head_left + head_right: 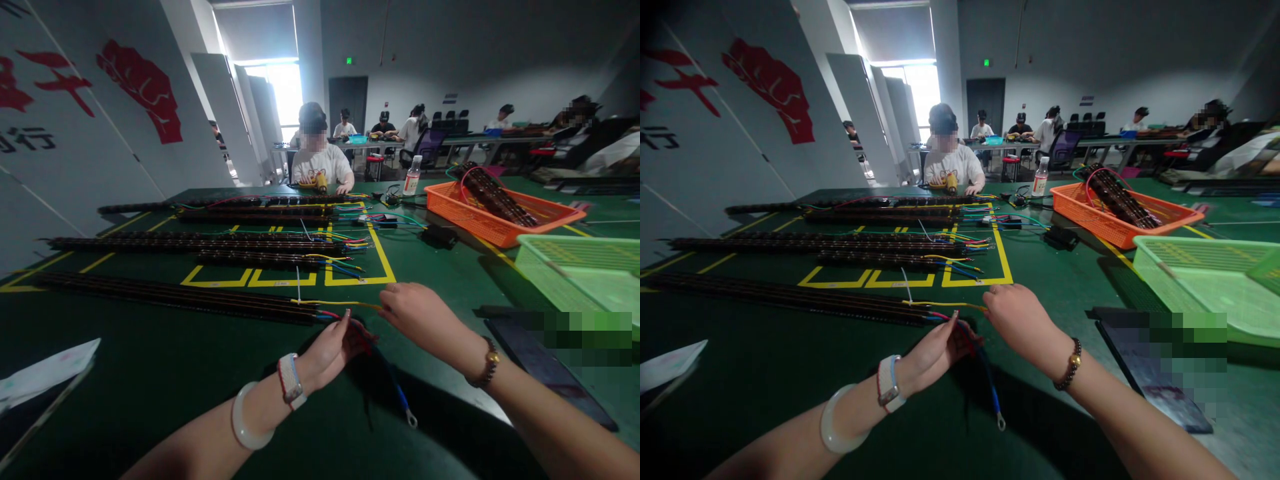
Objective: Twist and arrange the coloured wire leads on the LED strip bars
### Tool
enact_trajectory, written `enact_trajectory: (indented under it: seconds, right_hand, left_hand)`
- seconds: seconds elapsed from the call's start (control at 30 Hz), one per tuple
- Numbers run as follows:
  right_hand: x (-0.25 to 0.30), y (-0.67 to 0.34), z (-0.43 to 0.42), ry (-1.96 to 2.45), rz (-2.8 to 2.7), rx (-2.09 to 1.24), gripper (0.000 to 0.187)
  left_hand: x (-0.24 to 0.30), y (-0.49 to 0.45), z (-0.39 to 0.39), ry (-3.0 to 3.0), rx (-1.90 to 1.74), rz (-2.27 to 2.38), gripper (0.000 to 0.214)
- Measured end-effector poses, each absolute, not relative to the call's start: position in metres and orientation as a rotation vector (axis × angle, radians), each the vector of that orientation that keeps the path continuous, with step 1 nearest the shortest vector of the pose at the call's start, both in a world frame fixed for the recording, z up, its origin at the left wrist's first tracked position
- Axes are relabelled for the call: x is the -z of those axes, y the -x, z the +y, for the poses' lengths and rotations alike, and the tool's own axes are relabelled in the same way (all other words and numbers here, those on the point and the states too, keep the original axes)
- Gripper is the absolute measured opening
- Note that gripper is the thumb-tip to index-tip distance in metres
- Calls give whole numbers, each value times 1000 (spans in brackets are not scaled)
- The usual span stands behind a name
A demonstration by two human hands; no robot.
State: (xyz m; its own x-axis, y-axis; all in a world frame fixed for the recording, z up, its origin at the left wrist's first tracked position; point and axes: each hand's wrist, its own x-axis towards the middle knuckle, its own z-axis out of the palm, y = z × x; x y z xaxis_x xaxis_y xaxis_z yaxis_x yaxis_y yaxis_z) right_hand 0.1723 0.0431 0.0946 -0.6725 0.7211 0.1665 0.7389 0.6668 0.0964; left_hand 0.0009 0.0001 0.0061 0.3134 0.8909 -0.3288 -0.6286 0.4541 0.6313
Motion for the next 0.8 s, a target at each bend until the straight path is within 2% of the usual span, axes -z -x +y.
enact_trajectory:
  seconds: [0.13,0.33,0.43,0.6,0.8]
  right_hand:
    - [-83,-175,63,1106,-2769,404,9]
    - [-51,-179,87,1097,-2770,463,12]
    - [-32,-179,93,1104,-2793,412,13]
    - [-23,-181,97,1195,-2763,301,25]
    - [-34,-181,96,1208,-2831,136,21]
  left_hand:
    - [-8,-1,0,-446,-1047,719,21]
    - [-8,-1,1,-444,-1022,720,22]
    - [-8,0,1,-452,-1026,712,19]
    - [-10,1,1,-459,-1021,701,21]
    - [-8,2,2,-474,-1001,703,22]
